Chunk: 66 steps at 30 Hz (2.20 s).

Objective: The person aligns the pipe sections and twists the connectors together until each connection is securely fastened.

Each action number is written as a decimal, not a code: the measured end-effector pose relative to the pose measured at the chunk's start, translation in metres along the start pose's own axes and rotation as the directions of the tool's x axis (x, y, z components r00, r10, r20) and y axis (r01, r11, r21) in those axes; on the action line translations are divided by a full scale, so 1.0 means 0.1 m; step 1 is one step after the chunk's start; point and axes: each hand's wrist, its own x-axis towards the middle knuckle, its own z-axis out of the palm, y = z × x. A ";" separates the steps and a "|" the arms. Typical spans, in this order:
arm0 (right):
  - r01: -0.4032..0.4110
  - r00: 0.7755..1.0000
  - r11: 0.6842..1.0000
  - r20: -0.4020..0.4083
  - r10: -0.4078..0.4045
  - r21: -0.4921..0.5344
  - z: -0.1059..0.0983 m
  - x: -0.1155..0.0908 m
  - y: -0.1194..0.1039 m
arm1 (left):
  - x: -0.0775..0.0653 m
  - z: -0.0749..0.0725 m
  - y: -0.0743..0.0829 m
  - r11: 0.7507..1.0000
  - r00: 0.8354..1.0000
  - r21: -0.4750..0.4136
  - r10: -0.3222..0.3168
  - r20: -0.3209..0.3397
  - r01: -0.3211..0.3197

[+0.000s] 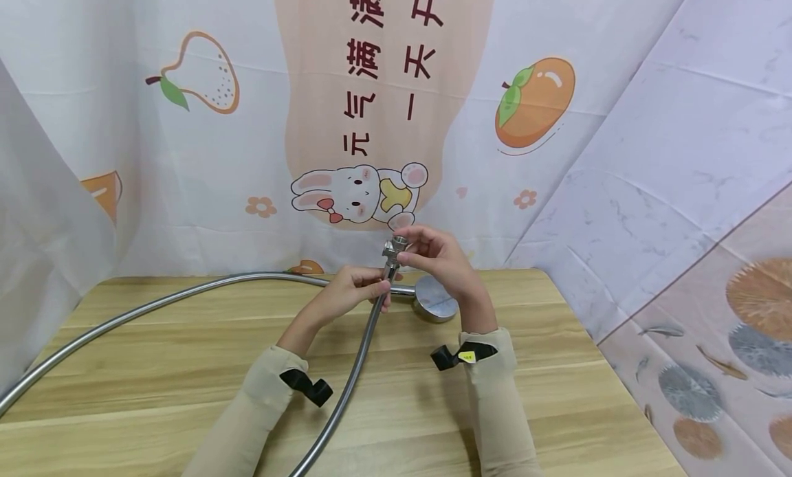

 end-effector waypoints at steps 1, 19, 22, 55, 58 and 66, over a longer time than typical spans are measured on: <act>0.003 1.000 1.000 0.003 -0.003 0.004 0.00 0.00 0.00 | 0.00 0.00 0.00 1.000 1.000 -0.002 -0.001 0.000 0.001; 0.025 0.998 0.999 -0.063 -0.023 0.021 0.02 -0.01 0.00 | 0.00 0.00 -0.01 1.000 1.000 -0.020 -0.003 -0.003 0.003; 0.014 0.997 1.000 -0.079 -0.014 0.009 0.04 0.00 -0.01 | 0.00 -0.01 -0.01 1.000 1.000 -0.011 0.011 -0.003 -0.011; -0.040 0.996 0.999 -0.085 0.039 -0.012 0.09 0.02 0.01 | -0.01 -0.01 0.01 1.000 1.000 -0.024 -0.005 -0.003 0.005; -0.023 0.998 1.000 -0.061 0.023 0.002 0.08 0.02 0.02 | -0.01 0.00 0.01 1.000 1.000 -0.023 -0.012 -0.002 0.012; 0.003 1.000 0.999 -0.003 -0.003 0.050 0.05 0.01 0.02 | 0.00 0.01 0.00 0.999 1.000 -0.034 0.000 0.002 0.000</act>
